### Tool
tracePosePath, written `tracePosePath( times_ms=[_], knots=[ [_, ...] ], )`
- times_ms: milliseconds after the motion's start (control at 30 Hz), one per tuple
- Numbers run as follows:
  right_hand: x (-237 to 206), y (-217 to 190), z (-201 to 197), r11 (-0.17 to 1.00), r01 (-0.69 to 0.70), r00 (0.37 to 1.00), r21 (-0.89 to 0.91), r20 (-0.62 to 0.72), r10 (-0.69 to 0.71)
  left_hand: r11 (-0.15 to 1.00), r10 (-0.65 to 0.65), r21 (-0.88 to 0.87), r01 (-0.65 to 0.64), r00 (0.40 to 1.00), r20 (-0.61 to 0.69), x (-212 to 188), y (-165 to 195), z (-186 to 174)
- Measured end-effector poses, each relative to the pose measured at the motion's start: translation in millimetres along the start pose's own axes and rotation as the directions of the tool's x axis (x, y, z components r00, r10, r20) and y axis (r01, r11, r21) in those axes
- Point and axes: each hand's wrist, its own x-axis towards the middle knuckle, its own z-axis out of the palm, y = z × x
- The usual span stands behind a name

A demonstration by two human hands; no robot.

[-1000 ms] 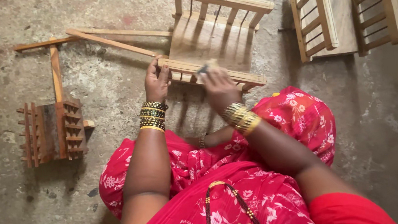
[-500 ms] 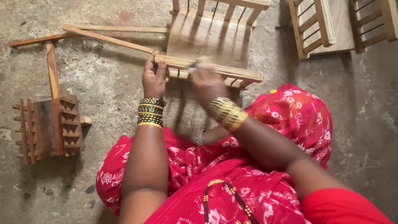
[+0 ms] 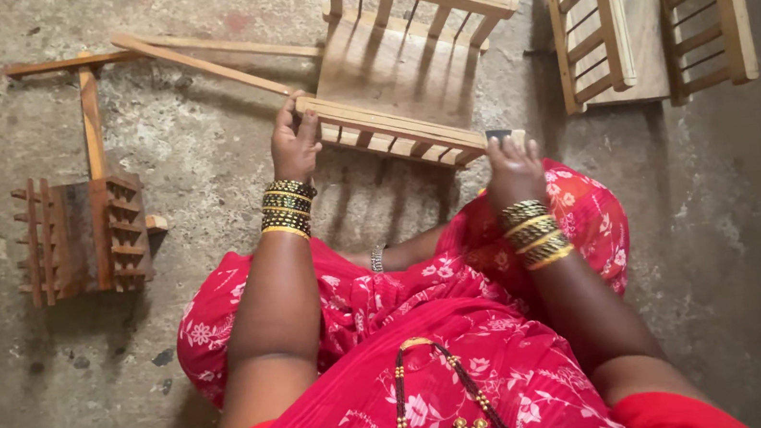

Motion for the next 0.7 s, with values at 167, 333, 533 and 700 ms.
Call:
tracePosePath(
  times_ms=[167, 333, 533, 700],
  knots=[
    [56.1, -102.1, 7.1, 0.971, 0.11, 0.983, 0.21, -0.165, -0.076, 0.998, -0.006, 0.062, 0.007, 1.0, -0.024, -2.6, 13.6, 4.2],
    [114.6, -198.2, 2.3, 0.917, 0.304, 0.953, 0.257, -0.087, -0.291, 1.0, 0.012, 0.013, -0.012, 1.0, 0.02, 2.9, 17.8, 3.8],
    [79.5, -139.9, -17.5, 0.904, 0.194, 0.978, 0.381, -0.148, -0.147, 0.997, 0.033, -0.073, -0.029, 0.997, 0.065, 3.0, 13.3, 1.0],
    [39.8, -42.8, -21.0, 0.94, 0.015, 0.999, 0.341, 0.041, -0.031, 0.979, 0.19, 0.076, -0.187, 0.982, -0.026, 1.5, 11.0, 8.4]
  ],
)
